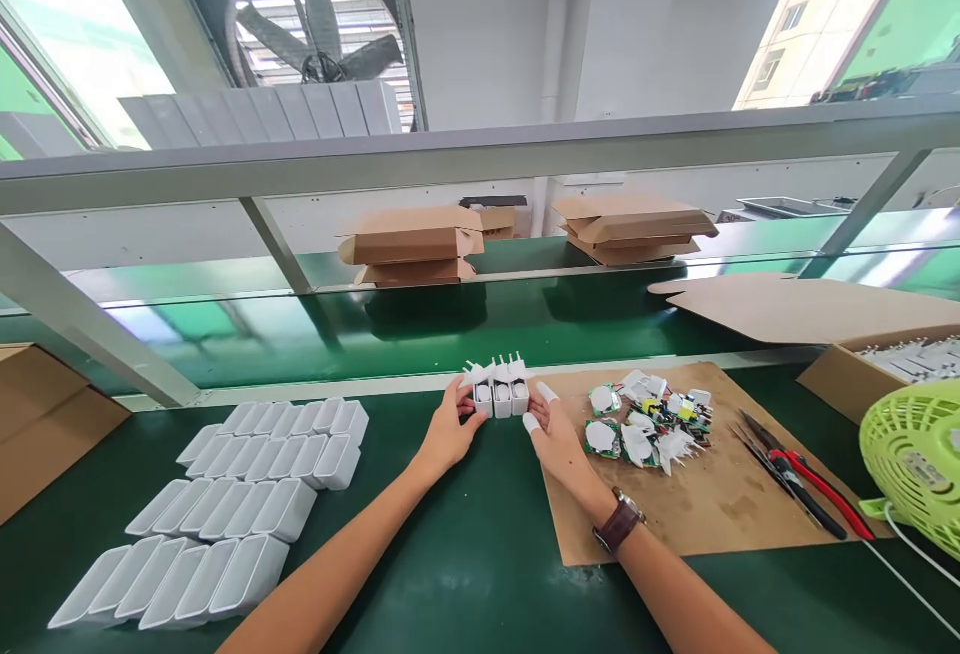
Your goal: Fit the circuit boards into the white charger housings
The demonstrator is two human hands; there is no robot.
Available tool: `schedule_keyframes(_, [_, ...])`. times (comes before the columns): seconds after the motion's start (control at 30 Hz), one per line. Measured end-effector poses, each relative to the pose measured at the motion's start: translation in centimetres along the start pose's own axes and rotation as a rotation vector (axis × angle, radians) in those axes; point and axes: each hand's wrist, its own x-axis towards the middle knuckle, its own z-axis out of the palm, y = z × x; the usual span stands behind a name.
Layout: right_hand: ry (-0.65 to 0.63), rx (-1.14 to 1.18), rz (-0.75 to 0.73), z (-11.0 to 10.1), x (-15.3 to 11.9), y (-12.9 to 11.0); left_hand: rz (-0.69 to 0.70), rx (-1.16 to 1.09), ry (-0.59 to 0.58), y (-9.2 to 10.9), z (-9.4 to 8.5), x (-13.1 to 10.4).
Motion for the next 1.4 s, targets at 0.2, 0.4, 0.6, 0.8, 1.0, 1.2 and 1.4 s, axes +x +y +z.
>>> schedule_keyframes(0.2, [0.066,-0.043,0.033,-1.1,-0.1,-1.9,0.092,0.155,-0.046,2.2,-3.0,-3.5])
schedule_keyframes(0.4, [0.161,-0.363,0.031,-8.1,1.4,-7.9,0.445,0.92,0.19,3.5,-13.4,-6.7])
schedule_keyframes(0.6, [-0.319,-1.045,-0.119,-12.2,-0.6,-9.7,0.392,1.194,0.082,-0.3,-19.1,-8.4])
schedule_keyframes(0.8, [-0.378,-1.183,-0.18,-12.0,-1.7,-10.8,0.658,0.938,0.003,0.3,-14.0,-7.8])
schedule_keyframes(1.0, [-0.492,-0.626,-0.143,-8.9,-2.6,-14.2,0.636,0.618,-0.06,1.9,-6.6,-7.3])
schedule_keyframes(1.2, [-0.627,-0.455,0.054,-1.7,-2.5,-9.6,0.585,0.492,-0.108,0.0,-6.1,-8.5])
schedule_keyframes(1.4, [-0.615,-0.659,-0.209,-1.1,-1.6,-8.5,0.458,0.39,-0.17,-0.2,-7.5,-9.5])
